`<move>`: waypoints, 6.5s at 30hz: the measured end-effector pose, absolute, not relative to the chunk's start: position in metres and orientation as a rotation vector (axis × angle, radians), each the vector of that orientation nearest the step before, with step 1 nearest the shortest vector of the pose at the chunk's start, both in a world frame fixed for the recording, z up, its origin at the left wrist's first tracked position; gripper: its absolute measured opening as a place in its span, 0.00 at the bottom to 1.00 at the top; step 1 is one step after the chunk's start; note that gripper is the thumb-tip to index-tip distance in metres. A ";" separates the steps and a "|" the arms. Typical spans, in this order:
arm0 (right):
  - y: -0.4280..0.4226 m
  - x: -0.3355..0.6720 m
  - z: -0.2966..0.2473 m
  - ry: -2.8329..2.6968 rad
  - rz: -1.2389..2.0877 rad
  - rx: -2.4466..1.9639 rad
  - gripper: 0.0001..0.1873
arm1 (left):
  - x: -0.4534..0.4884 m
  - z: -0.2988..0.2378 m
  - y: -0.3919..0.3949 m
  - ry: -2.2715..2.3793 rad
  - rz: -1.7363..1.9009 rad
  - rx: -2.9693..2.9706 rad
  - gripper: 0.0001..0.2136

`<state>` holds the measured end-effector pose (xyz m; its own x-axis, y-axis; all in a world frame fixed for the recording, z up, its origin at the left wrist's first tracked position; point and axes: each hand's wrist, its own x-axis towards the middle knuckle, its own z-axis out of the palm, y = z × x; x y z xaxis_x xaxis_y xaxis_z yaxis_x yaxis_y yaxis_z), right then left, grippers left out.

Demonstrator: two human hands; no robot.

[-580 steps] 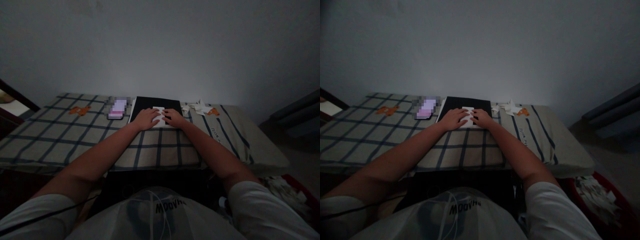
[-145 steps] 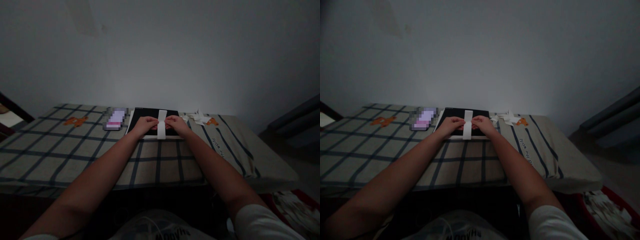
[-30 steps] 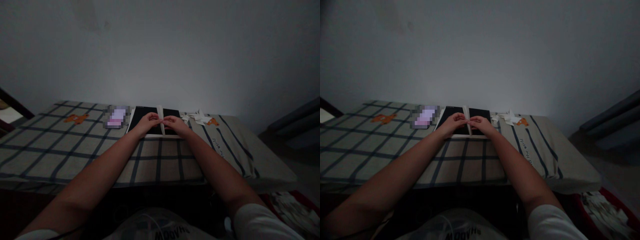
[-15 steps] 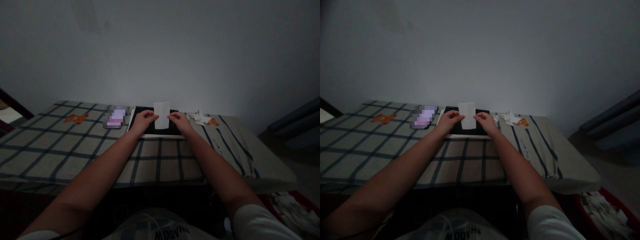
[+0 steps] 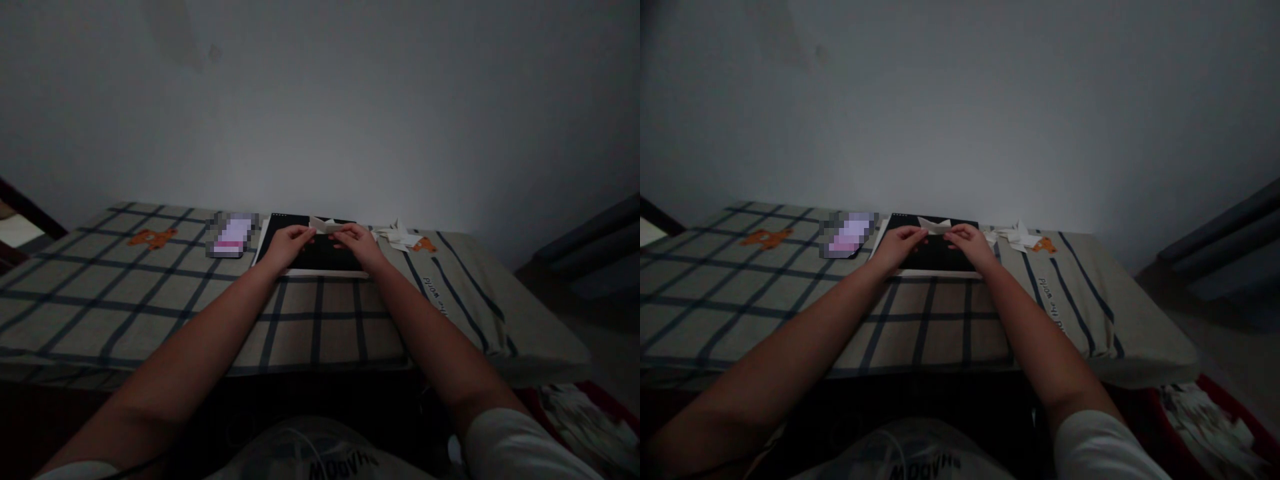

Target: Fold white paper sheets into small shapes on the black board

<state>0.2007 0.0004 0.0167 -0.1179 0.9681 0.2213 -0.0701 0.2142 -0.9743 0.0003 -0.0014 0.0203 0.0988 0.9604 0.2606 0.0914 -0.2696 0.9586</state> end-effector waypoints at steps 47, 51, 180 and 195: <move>-0.001 0.205 0.014 -1.500 1.012 -1.117 0.13 | 0.000 0.021 -0.005 1.079 0.954 1.535 0.07; -0.002 0.204 0.015 -1.526 1.019 -1.102 0.13 | 0.000 0.019 -0.005 1.033 0.997 1.531 0.13; -0.005 0.201 0.016 -1.607 1.017 -1.095 0.14 | 0.004 0.024 -0.010 1.133 1.103 1.581 0.10; -0.018 0.188 0.024 -1.843 0.854 -1.108 0.08 | 0.006 0.024 -0.021 1.216 1.109 2.114 0.09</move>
<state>0.1880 -0.0183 0.0239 -0.2922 0.9113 0.2901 0.3682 0.3871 -0.8453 0.0065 -0.0208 0.0244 0.2847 0.8632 0.4169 0.4943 -0.5048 0.7077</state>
